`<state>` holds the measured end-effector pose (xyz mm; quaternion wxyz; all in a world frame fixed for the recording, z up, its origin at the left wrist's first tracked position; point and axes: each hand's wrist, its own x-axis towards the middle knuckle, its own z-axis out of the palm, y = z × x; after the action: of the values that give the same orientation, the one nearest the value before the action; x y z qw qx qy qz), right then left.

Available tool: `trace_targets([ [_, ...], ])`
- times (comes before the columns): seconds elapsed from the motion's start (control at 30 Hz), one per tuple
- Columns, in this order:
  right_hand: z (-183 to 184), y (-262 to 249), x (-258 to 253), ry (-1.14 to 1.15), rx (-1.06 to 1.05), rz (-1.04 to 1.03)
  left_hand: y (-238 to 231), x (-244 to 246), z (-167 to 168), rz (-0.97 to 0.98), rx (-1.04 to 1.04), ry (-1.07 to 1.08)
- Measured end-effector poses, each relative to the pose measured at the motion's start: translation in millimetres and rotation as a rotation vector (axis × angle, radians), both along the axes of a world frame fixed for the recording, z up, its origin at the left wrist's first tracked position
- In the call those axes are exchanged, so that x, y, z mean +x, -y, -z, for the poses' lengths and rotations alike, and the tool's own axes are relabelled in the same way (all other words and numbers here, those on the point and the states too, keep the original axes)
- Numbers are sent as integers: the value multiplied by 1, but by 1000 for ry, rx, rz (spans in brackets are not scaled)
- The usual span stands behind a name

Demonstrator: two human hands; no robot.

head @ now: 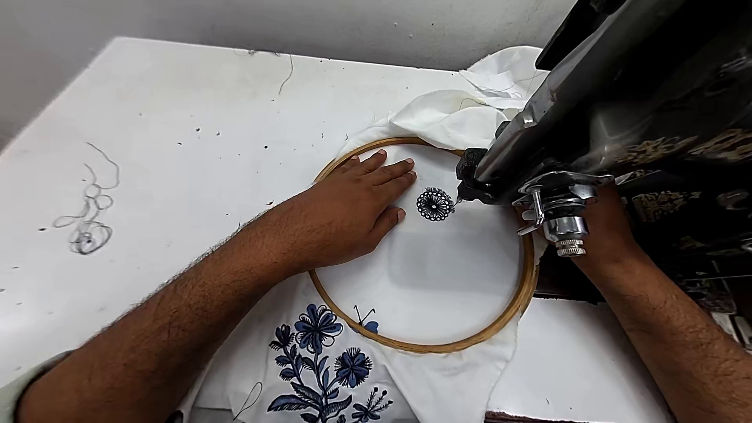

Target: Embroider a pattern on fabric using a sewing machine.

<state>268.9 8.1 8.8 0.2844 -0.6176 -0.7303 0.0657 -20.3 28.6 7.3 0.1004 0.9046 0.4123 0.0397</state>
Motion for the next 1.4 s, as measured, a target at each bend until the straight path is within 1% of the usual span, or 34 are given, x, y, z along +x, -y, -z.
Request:
trace_targets([
  [0.13,4,-1,-3,-52,9,-9,-3,-6,-3,3,-22,8],
  [0.23,1,-1,-2,-28,17,-38,-2,-4,-3,-7,-17,6],
  [0.33,-3,0,0,-17,-7,-12,-1,0,1,-2,0,8],
  [0.43,5,-3,0,-48,28,-17,-3,-3,0,5,-10,17],
  [0.53,8,-4,0,-97,54,-65,-5,-7,-2,6,-15,19],
  [0.6,4,-3,-1,-76,51,-63,-4,-5,-1,-2,-7,16],
  [0.7,-2,-1,-1,-43,-14,-3,-2,0,2,-7,-1,19],
  [0.77,3,-2,1,-39,15,2,-3,-2,2,3,-4,26],
  [0.93,5,-2,-1,-80,50,-64,-6,-6,-2,-4,-21,31],
  [1.07,-2,-2,0,-40,8,-19,-4,0,3,-3,5,36],
  [1.17,2,-1,0,-43,22,-9,-5,-1,2,3,-11,32],
  [1.3,3,-1,0,-67,42,-70,-7,-5,-1,-1,-17,46],
  [1.4,-1,0,2,-27,34,-48,-5,-1,3,-8,4,45],
])
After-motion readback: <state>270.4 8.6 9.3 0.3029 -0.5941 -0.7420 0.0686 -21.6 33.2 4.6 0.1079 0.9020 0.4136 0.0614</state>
